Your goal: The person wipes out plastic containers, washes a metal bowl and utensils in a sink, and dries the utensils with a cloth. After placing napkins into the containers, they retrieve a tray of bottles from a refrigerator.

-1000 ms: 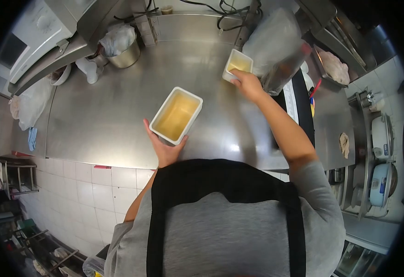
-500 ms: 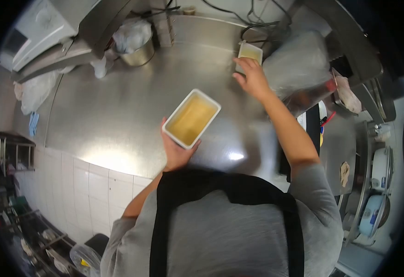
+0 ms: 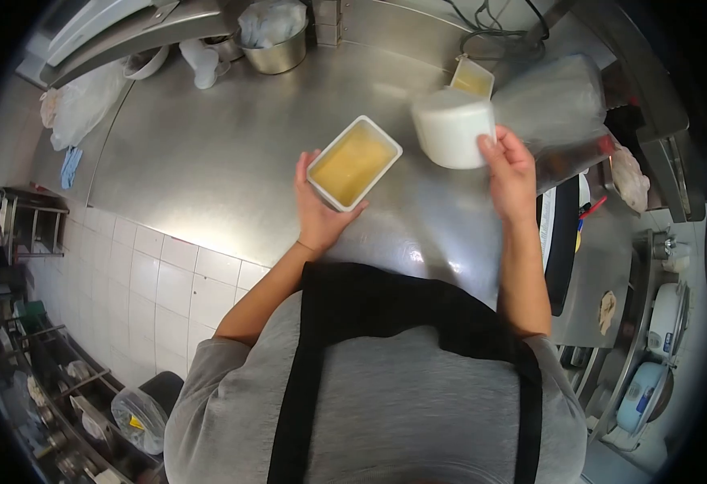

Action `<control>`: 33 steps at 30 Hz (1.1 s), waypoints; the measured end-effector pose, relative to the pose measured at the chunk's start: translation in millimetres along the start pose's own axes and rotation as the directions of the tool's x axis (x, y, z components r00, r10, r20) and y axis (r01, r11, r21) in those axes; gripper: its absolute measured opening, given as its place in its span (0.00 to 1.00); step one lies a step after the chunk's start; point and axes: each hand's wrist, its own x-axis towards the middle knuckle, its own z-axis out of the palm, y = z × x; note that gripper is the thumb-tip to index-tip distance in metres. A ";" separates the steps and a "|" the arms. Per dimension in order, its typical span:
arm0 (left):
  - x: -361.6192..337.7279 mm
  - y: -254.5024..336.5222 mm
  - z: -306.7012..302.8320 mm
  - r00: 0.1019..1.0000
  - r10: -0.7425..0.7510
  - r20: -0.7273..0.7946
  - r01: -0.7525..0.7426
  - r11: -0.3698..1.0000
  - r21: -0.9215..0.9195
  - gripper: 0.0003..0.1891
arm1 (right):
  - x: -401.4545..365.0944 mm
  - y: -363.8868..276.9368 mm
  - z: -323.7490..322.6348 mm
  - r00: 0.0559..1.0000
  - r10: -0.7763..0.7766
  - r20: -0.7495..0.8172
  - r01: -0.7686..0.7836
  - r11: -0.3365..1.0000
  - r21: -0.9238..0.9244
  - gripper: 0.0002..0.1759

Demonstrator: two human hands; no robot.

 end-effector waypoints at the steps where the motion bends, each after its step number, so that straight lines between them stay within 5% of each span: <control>1: -2.4 1.2 -2.3 1.000 0.001 -0.025 -0.001 1.000 0.001 0.62 | -4.0 9.2 -3.6 0.998 0.063 0.013 -0.055 0.947 -0.316 0.08; 2: -4.3 2.7 -2.8 0.999 0.004 -0.049 -0.004 1.000 -0.001 0.64 | -9.0 24.2 -7.5 0.992 0.123 0.005 -0.095 0.793 -0.602 0.08; 5: -12.0 -6.2 -0.3 0.997 -0.041 -0.063 0.039 0.998 -0.041 0.68 | -20.9 93.9 -22.6 0.899 -0.188 0.396 0.438 0.328 -0.837 0.11; 8: -13.6 -5.6 0.5 0.997 -0.063 -0.053 0.061 0.998 -0.026 0.69 | -22.4 92.7 -12.4 0.873 -0.243 0.423 0.484 0.321 -0.814 0.14; 12: -11.9 12.6 5.5 0.996 0.084 -0.025 -0.079 0.986 0.145 0.66 | -30.9 54.5 65.9 0.814 -0.386 0.435 0.577 0.441 -0.688 0.20; 14: -10.8 2.4 15.4 0.992 0.121 -0.039 -0.119 0.992 0.049 0.62 | -34.0 53.7 94.4 0.795 -0.254 0.550 0.596 0.490 -0.636 0.18; 18: -6.6 17.2 8.1 0.957 0.257 -0.131 -0.239 0.961 0.137 0.55 | -31.3 69.1 97.2 0.868 -0.085 0.489 0.414 0.667 -0.620 0.15; 21: 3.8 35.0 2.3 0.926 0.377 -0.012 -0.368 0.909 0.198 0.47 | -37.5 39.7 76.5 0.940 -0.047 0.337 0.235 0.806 -0.544 0.11; 24: 5.7 10.8 3.5 0.981 0.191 -0.034 -0.181 0.965 0.189 0.42 | -43.7 -11.1 22.6 0.997 0.063 0.042 -0.051 0.966 -0.255 0.08; 26: 10.9 3.9 -1.8 0.989 0.122 -0.079 -0.102 0.971 0.218 0.38 | -50.5 -30.8 -21.9 0.999 -0.052 -0.013 0.049 0.976 -0.211 0.09; 29: 16.6 -0.1 8.3 0.994 0.065 -0.092 -0.041 0.970 0.240 0.35 | -69.1 -53.3 -51.0 0.980 -0.118 0.157 0.197 0.557 -0.807 0.07; 33: 36.4 6.0 50.0 0.996 0.005 -0.088 0.009 0.988 0.152 0.28 | -83.0 -1.0 -62.3 0.933 -0.105 0.345 0.360 0.249 -0.899 0.06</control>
